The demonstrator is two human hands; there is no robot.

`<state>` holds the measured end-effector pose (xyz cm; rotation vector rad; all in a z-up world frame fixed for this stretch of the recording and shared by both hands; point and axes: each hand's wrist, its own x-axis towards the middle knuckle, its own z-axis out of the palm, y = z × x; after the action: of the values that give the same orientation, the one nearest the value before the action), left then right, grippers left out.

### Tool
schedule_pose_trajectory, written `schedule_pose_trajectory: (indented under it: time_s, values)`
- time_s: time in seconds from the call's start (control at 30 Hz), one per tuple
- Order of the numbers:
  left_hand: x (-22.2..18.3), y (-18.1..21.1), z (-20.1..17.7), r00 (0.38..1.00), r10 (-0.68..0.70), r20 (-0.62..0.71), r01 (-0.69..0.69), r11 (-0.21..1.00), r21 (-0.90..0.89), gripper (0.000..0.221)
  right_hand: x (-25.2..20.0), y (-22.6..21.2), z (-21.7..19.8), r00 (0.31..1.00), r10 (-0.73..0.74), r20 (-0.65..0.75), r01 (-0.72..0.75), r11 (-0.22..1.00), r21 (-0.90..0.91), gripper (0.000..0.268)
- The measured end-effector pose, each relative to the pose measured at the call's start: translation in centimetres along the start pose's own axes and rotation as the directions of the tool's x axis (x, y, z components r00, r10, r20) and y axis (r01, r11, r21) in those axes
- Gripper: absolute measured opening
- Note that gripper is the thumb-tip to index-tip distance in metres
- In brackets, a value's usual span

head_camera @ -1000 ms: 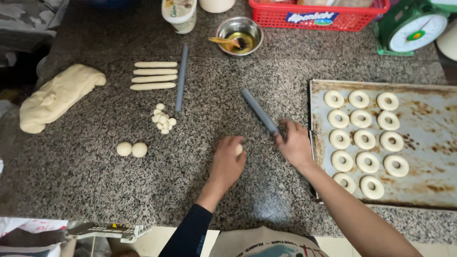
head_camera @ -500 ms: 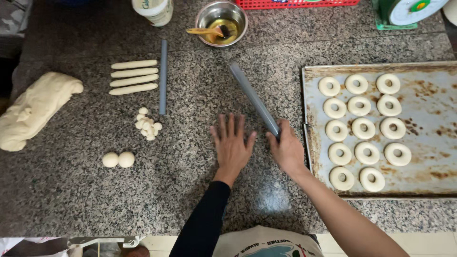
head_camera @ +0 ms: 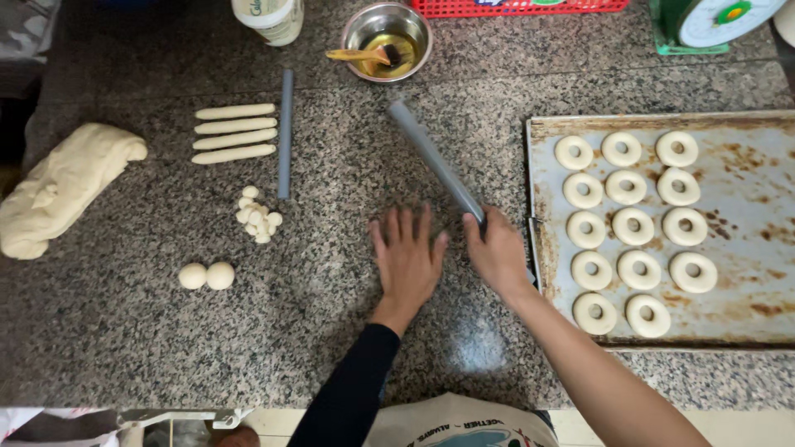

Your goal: The person shapes dough into rings using a small roller and their hands, places them onto a tray, moves the tray between surfaces and into a rack, and uses shears to cut dough strips on a tray.

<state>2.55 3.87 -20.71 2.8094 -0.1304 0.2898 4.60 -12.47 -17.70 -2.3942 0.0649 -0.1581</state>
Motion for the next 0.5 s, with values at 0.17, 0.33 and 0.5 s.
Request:
schedule_pose_trajectory:
  time_s: [0.17, 0.33, 0.5]
  values:
    - [-0.5, -0.8, -2.8, 0.984, -0.106, 0.141, 0.161, 0.869, -0.468, 0.065, -1.2, -1.3, 1.5, 0.986, -0.161, 0.037, 0.165, 0.967, -0.195, 0.030]
    - [-4.5, -5.1, -7.2, 0.984, 0.175, -0.024, -0.176, 0.984, -0.025, 0.046, -4.7, -4.2, -0.2, 0.890, -0.411, 0.197, 0.442, 0.884, -0.154, 0.034]
    - [-9.5, -5.7, -7.0, 0.987, 0.114, 0.115, -0.109, 0.993, -0.055, 0.046, -7.3, -3.2, -0.5, 0.797, -0.463, 0.388, 0.538, 0.836, -0.108, 0.039]
